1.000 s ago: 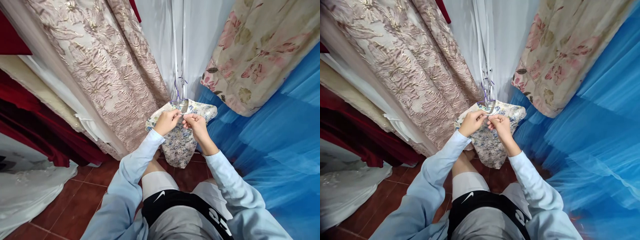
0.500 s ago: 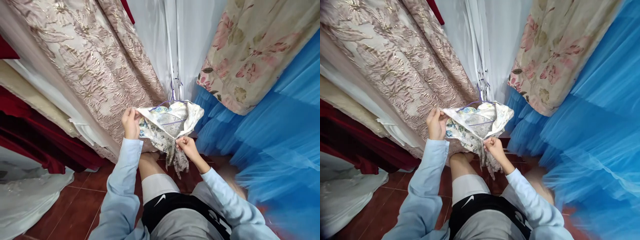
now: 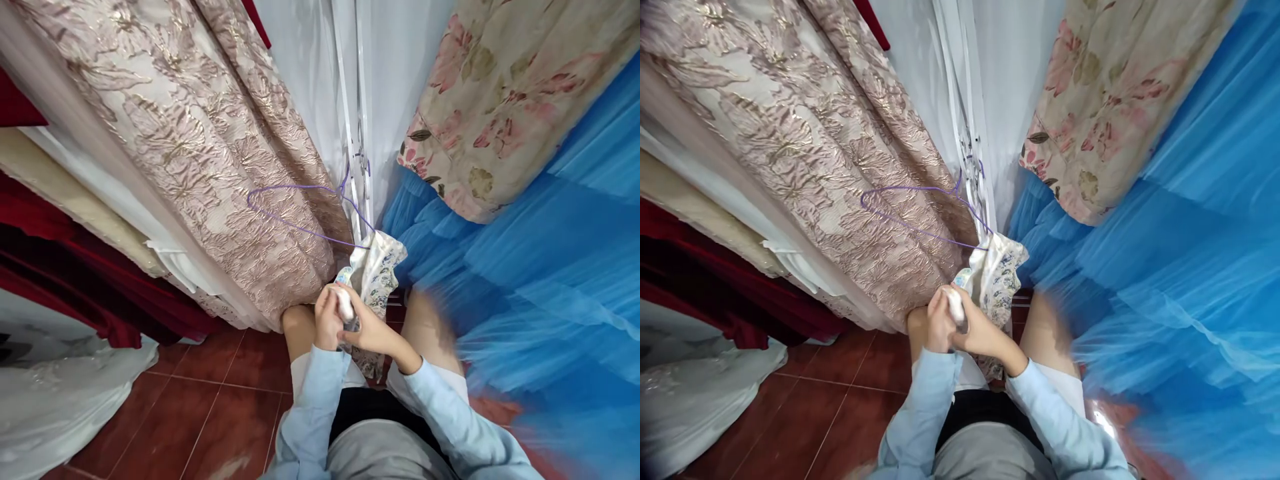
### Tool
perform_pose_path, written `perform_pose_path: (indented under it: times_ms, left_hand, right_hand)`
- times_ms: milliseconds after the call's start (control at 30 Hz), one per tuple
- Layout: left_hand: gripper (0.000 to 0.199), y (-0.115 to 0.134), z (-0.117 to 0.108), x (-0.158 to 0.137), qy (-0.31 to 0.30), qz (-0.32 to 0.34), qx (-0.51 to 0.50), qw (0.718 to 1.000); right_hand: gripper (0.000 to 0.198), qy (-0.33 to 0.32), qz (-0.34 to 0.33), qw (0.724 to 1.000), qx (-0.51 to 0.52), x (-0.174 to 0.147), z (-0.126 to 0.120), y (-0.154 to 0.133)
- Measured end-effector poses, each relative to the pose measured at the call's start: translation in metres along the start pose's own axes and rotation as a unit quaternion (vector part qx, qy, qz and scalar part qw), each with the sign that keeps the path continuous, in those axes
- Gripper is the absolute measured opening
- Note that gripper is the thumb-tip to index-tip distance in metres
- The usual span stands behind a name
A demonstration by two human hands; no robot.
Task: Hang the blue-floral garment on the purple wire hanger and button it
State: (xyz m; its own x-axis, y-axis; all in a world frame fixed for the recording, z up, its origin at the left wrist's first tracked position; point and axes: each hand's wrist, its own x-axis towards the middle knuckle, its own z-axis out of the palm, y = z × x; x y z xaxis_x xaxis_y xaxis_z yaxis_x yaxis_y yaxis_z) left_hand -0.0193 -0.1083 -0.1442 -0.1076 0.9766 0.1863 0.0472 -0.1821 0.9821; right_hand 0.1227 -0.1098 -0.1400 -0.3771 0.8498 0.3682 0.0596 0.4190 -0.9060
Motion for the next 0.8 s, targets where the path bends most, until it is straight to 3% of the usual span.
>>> perform_pose_path:
  times_ms: [67, 200, 267, 333, 400, 500, 600, 700, 800]
  left_hand:
    - [0.033, 0.008, 0.012, -0.004, 0.0, 0.057, 0.028, 0.998]
    - [0.031, 0.017, 0.012, 0.0, -0.034, 0.166, 0.071, 0.983]
    - [0.043, 0.009, 0.012, 0.002, -0.126, 0.133, 0.0, 0.983]
    - [0.062, -0.006, 0.012, 0.0, -0.24, 0.054, -0.05, 0.968]
    - [0.06, -0.022, 0.012, -0.004, -0.294, -0.011, -0.008, 0.956]
    - [0.046, -0.038, 0.001, -0.007, -0.266, -0.041, 0.106, 0.957]
    - [0.048, -0.041, -0.023, -0.001, -0.215, -0.031, 0.148, 0.965]
    - [0.032, -0.033, -0.054, 0.019, -0.145, 0.043, 0.215, 0.965]
    - [0.023, -0.018, -0.086, 0.052, -0.059, 0.134, 0.251, 0.957]
  right_hand:
    - [0.069, -0.01, 0.015, 1.0, 0.018, -0.003, -0.006, -0.011]
    - [0.021, -0.001, 0.077, 0.997, -0.028, -0.006, -0.026, -0.025]
    - [0.017, -0.017, 0.057, 0.997, -0.051, -0.006, -0.041, -0.033]
    - [0.018, -0.007, 0.001, 0.998, -0.067, -0.005, -0.06, -0.041]
    - [0.02, 0.05, -0.058, 0.993, -0.093, -0.001, -0.085, -0.046]
    - [0.016, 0.197, -0.094, 0.965, -0.148, 0.01, -0.13, -0.045]
    - [0.011, 0.315, -0.059, 0.931, -0.174, 0.025, -0.166, -0.033]
    - [0.011, 0.313, -0.034, 0.931, -0.183, 0.039, -0.176, -0.021]
    - [0.013, 0.264, -0.036, 0.944, -0.194, 0.047, -0.16, -0.016]
